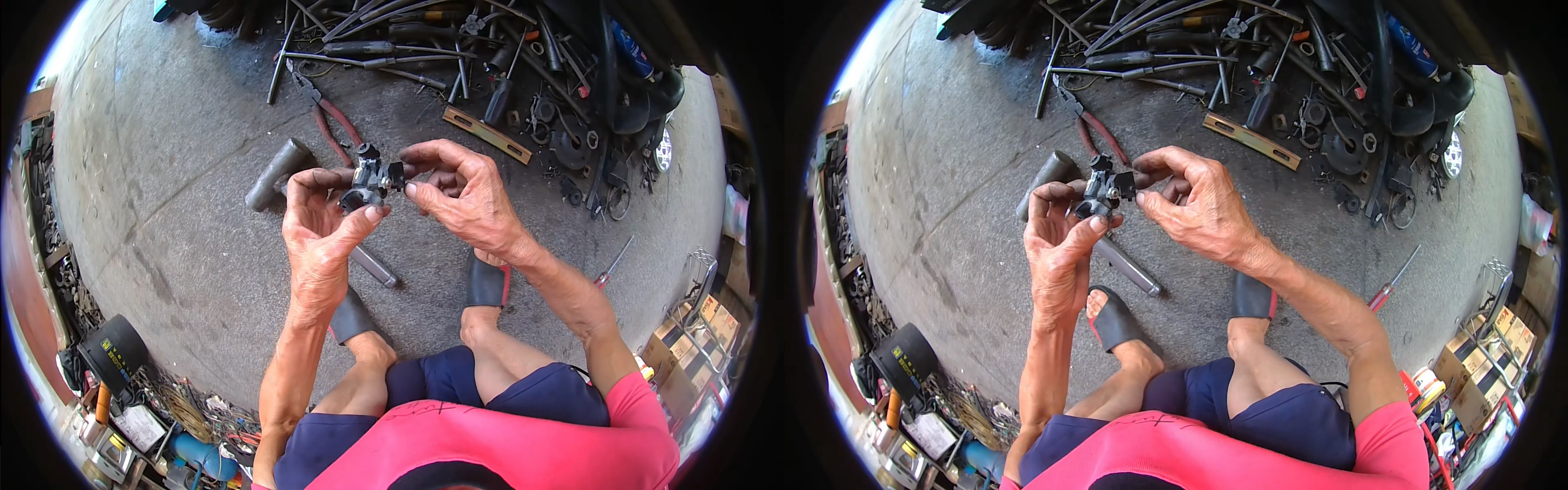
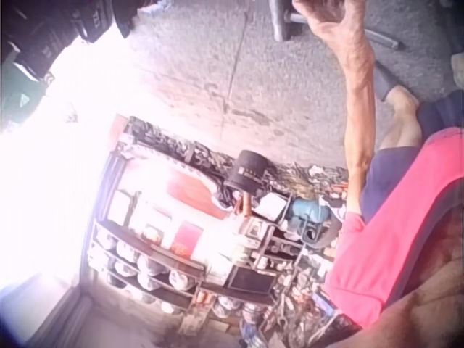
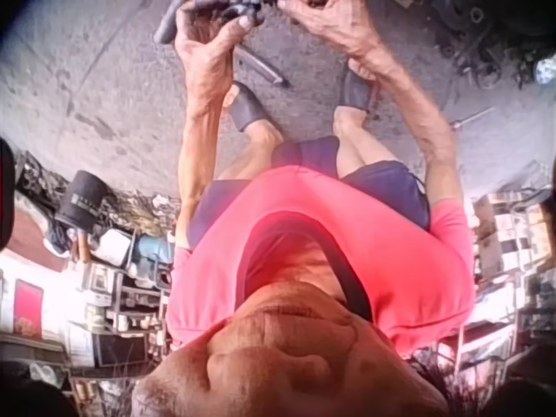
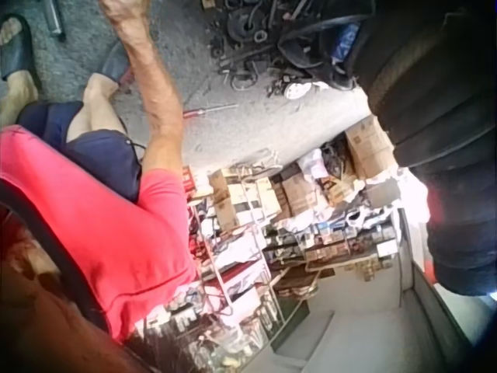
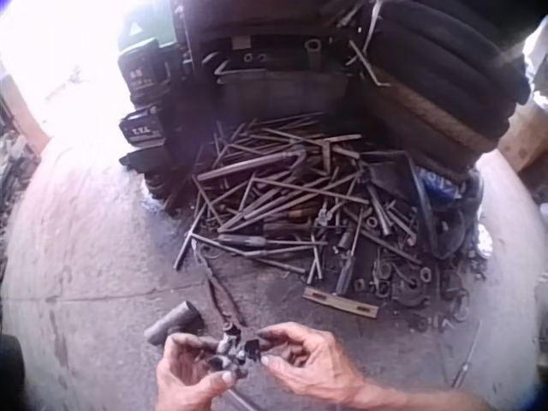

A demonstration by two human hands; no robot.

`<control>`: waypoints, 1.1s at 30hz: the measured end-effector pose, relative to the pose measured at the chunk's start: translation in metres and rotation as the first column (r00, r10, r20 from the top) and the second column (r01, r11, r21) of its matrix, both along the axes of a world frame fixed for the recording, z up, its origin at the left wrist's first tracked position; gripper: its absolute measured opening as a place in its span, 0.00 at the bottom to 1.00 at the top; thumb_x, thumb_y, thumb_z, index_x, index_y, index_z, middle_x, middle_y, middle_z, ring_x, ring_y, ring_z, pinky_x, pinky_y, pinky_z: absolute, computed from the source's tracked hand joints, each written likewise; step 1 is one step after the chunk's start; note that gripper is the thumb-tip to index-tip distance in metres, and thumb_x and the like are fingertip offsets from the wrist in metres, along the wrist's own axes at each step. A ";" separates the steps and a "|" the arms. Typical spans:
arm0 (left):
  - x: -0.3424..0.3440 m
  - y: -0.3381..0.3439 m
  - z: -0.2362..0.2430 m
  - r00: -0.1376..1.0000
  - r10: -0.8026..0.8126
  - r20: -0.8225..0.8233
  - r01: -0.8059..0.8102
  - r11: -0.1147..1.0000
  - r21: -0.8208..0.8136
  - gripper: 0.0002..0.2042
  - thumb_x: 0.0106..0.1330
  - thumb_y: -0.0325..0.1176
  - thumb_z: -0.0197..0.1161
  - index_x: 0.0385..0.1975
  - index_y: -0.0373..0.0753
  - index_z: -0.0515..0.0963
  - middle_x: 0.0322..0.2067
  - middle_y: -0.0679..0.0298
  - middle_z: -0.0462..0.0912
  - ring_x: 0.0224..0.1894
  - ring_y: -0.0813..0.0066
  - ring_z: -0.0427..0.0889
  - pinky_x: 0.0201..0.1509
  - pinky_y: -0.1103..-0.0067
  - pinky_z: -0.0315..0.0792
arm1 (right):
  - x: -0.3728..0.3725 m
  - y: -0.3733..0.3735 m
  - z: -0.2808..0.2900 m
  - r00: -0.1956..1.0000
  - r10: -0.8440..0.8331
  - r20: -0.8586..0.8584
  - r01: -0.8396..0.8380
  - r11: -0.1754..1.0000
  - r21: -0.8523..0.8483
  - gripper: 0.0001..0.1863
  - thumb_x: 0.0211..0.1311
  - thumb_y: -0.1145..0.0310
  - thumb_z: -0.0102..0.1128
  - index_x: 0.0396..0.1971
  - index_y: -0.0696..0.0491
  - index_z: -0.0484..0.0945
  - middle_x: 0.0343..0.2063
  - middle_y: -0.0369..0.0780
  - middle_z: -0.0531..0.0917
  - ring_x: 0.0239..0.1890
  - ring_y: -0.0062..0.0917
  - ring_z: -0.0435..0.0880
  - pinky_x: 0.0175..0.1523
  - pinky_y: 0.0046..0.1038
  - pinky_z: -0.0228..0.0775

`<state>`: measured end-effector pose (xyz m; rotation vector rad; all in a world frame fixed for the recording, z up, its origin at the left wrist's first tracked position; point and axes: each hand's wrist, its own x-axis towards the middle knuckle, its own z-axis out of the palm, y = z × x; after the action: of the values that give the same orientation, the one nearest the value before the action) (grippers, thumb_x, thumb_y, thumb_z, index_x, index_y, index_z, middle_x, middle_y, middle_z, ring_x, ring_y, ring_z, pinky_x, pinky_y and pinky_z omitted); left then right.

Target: The person sits on the floor and uses a screwdriver to work on a small mechanical part. They then stand, pick up a hammer, and repeatedly crush a beverage can on the floor. Finally, they return to the mechanical part and continue working on it with the screwdriver.

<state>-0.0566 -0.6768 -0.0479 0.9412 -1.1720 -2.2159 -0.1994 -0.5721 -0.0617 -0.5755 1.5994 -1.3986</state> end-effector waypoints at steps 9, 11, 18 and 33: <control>0.001 0.015 -0.008 0.981 0.011 0.195 0.043 0.962 -0.270 0.32 0.47 0.17 0.66 0.53 0.38 0.59 0.44 0.61 0.69 0.50 0.75 0.71 0.46 0.79 0.73 | -0.006 -0.001 0.000 0.983 0.110 0.148 -0.131 0.981 0.143 0.14 0.57 0.65 0.62 0.34 0.62 0.77 0.22 0.36 0.80 0.21 0.13 0.77 0.23 0.15 0.70; 0.000 0.017 -0.006 0.974 0.017 0.225 0.061 0.940 -0.336 0.34 0.47 0.18 0.65 0.56 0.39 0.58 0.44 0.61 0.69 0.49 0.74 0.71 0.46 0.78 0.73 | -0.005 0.000 -0.004 0.973 0.097 0.207 -0.127 0.983 0.135 0.14 0.57 0.64 0.62 0.33 0.62 0.78 0.21 0.36 0.80 0.20 0.13 0.77 0.21 0.15 0.69; -0.001 0.025 -0.009 0.958 0.034 0.285 0.127 0.840 -0.528 0.40 0.46 0.15 0.64 0.62 0.41 0.53 0.45 0.59 0.69 0.49 0.71 0.72 0.45 0.77 0.75 | -0.007 0.003 -0.009 0.937 0.101 0.334 -0.161 0.974 0.158 0.13 0.57 0.64 0.61 0.32 0.61 0.79 0.22 0.36 0.80 0.19 0.12 0.76 0.19 0.13 0.67; 0.001 0.033 -0.021 0.962 0.064 0.264 0.187 0.551 -0.813 0.43 0.44 0.13 0.62 0.64 0.39 0.51 0.49 0.58 0.65 0.51 0.68 0.72 0.46 0.75 0.76 | -0.006 0.008 -0.028 0.689 0.014 0.725 -0.150 0.981 0.124 0.11 0.58 0.64 0.60 0.32 0.58 0.78 0.25 0.37 0.81 0.17 0.13 0.76 0.20 0.16 0.67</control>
<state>-0.0558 -0.6436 -0.0687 0.7546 -2.1322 -1.2423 -0.2057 -0.5637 -0.0893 0.0418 1.0055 -1.1806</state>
